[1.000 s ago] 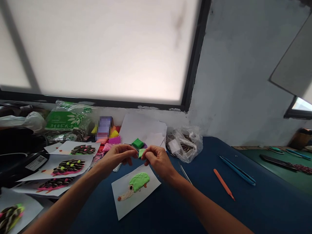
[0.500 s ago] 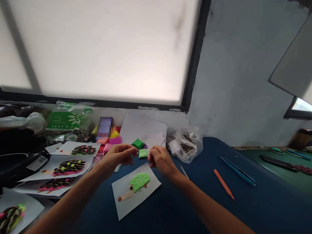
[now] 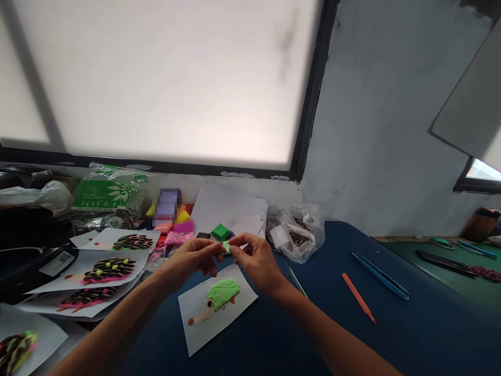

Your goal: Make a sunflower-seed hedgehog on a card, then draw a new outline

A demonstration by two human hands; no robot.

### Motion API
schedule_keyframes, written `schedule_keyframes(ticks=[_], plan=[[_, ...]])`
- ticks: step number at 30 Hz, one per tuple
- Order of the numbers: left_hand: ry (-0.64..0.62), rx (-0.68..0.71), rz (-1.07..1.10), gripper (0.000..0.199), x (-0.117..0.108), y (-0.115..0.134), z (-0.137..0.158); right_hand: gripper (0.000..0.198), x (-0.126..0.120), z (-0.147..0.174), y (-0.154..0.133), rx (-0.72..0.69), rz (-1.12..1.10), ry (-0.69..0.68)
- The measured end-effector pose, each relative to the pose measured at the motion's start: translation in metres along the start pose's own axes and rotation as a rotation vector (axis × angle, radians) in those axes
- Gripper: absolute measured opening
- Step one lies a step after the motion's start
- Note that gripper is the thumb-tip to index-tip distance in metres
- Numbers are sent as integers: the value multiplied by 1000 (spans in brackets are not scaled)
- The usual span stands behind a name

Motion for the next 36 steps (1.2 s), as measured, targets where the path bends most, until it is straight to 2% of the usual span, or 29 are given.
schedule_keyframes(ticks=[5, 9, 16, 20, 24, 36], plan=[[-96, -24, -59, 45, 9, 4, 4, 22, 10, 2, 1, -67, -136, -81], [-127, -54, -83, 48, 14, 8, 7, 18, 11, 3, 5, -85, -201, -68], [-149, -45, -58, 45, 12, 7, 7, 19, 7, 4, -2, -141, -111, 4], [-118, -55, -56, 43, 10, 8, 7, 22, 6, 4, -3, -136, -49, -1], [-101, -60, -22, 45, 10, 11, 9, 23, 8, 4, -3, -100, -80, -59], [-136, -83, -169, 47, 7, 10, 9, 13, 10, 8, 1, -104, 120, -11]])
Point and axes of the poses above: each hand's wrist, its own z-axis away from the middle knuckle, its own x-axis out of the palm, y = z × x, the point moved 5 cm from there along -z, towards the middle knuckle, and after that the axes turned 5 degrees about -x, right-handed, at the moved point
